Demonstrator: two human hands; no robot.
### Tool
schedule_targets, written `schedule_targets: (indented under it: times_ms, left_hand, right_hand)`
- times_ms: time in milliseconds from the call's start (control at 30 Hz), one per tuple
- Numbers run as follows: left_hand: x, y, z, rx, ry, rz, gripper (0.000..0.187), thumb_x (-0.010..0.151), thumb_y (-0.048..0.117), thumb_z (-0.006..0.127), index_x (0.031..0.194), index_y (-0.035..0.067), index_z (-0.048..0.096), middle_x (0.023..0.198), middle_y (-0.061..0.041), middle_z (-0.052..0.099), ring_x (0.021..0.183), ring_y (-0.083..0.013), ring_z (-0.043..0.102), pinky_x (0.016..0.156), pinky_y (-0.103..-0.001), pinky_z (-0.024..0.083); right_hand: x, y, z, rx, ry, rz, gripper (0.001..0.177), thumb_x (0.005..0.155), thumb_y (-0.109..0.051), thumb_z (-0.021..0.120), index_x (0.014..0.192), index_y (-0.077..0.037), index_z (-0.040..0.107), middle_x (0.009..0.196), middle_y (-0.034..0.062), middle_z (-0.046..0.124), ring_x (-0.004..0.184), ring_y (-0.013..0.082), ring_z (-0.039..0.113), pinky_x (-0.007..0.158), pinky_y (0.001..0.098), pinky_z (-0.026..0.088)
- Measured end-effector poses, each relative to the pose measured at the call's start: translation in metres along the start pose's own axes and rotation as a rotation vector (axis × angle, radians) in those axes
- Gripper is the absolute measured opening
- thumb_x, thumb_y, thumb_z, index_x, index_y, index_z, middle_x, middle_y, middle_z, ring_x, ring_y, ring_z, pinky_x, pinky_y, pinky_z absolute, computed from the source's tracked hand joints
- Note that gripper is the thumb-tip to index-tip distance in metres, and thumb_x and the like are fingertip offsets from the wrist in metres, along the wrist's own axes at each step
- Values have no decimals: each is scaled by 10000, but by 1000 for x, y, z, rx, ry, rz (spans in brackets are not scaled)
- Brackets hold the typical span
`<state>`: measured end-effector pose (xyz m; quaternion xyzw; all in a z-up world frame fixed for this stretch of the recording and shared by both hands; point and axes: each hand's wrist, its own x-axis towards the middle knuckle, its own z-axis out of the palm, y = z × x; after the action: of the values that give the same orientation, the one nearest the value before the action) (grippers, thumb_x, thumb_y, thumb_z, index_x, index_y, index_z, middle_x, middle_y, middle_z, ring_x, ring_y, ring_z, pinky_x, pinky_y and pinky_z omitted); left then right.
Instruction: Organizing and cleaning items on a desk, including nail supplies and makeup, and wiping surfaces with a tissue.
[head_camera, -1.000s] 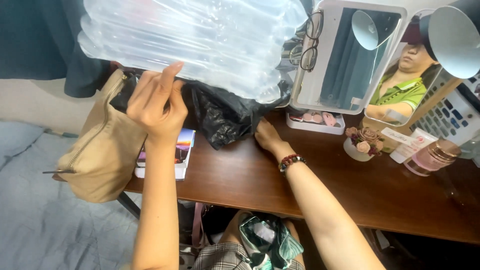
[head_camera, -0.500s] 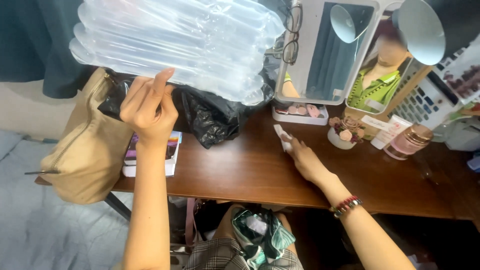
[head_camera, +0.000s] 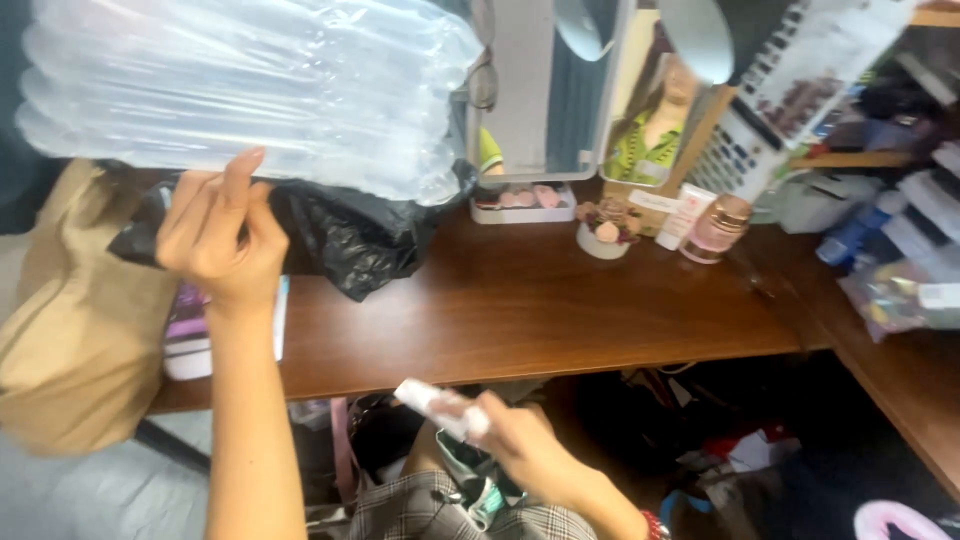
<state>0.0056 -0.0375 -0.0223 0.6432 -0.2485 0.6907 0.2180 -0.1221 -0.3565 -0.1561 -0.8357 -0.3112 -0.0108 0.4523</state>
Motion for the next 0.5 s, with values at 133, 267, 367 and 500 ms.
schedule_targets:
  times_ms: [133, 267, 367, 500]
  left_hand:
    - [12, 16, 5, 22, -11, 56, 350, 903, -169, 752, 1207, 4, 738, 870, -141, 635, 802, -320, 630, 721, -388, 502]
    - [-1, 19, 8, 82, -1, 64, 354, 884, -177, 724, 1194, -8, 739, 868, -140, 650, 802, -319, 641, 728, -381, 506]
    - [-7, 23, 11, 83, 7, 52, 349, 933, -166, 710, 1243, -9, 748, 873, -135, 662, 800, -311, 650, 723, -362, 517]
    - [-8, 42, 11, 73, -6, 68, 318, 974, -168, 717, 1252, -17, 750, 878, -149, 654, 786, -320, 644, 720, -372, 517]
  right_hand:
    - [-12, 51, -73, -101, 458, 470, 175, 961, -129, 548, 1113, -43, 531, 861, 217, 721, 797, 331, 727, 715, 431, 550]
    - [-13, 148, -142, -293, 588, 479, 195, 1015, -237, 559, 1133, -87, 521, 910, 237, 709, 814, 386, 715, 703, 457, 522]
    - [17, 205, -139, -432, 410, 375, 259, 1063, -271, 552, 1188, -50, 500, 1011, 295, 703, 986, 500, 648, 768, 520, 513]
    - [66, 163, -103, -487, 389, 423, 404, 1020, -241, 457, 1379, -91, 568, 1206, 258, 694, 1111, 425, 669, 925, 471, 539]
